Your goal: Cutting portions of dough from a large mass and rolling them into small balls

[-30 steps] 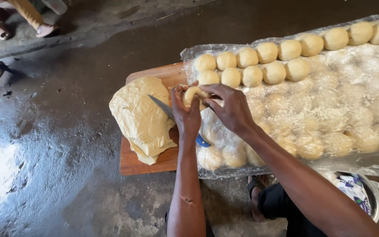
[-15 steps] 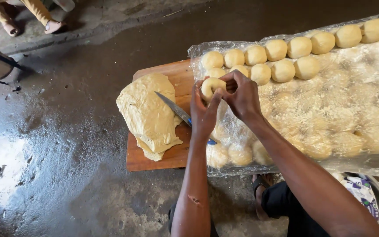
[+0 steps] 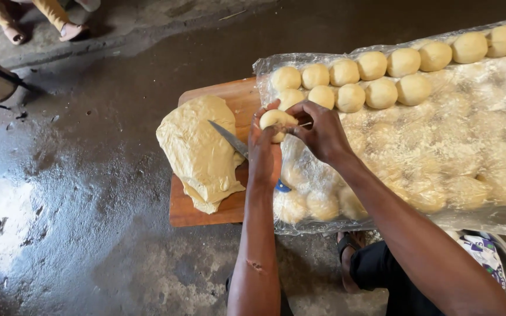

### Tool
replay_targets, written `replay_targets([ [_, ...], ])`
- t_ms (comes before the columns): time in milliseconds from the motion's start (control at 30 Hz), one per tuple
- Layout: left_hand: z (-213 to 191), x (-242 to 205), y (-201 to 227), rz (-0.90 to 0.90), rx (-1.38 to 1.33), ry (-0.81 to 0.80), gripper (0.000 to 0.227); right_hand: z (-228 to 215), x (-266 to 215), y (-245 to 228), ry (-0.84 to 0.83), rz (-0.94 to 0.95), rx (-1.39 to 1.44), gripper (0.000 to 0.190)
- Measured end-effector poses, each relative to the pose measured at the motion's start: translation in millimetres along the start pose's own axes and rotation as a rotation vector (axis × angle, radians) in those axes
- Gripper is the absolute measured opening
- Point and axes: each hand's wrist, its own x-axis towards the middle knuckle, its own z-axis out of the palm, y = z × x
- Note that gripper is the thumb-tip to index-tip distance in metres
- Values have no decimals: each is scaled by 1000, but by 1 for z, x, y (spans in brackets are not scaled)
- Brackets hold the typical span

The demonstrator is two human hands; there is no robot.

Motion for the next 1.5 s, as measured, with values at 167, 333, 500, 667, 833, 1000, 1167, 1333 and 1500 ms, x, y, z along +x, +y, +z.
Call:
replay_targets([
  [167, -8, 3, -14, 189, 573, 37, 47, -7, -5, -9, 94, -115, -187, 29],
  [333, -13, 6, -2, 192, 422, 80, 40, -4, -18, -15, 10, -197, -103, 22],
  [500, 1, 5, 3, 86, 66, -46, 34, -7, -3, 1, -21, -135, 55, 52],
  [667, 2, 2, -8, -23, 376, 5, 44, -13, 4, 14, 150, -98, -217, 30],
  [833, -30, 13, -18, 152, 464, 82, 41, -10, -18, -22, 63, -290, -233, 18],
  [1000, -4, 0, 5, 104, 209, 17, 38, -9, -9, 2, 37, -199, -62, 18],
  [1167, 4, -2, -1, 9, 32, -83, 35, -7, -6, -3, 49, -4, -210, 27],
  [1333, -11, 4, -12, 117, 479, -24, 47, -14, -8, -3, 124, -193, -345, 26],
  [1500, -14, 5, -8, 208, 526, 91, 46, -6, -23, -24, 47, -301, -276, 13],
])
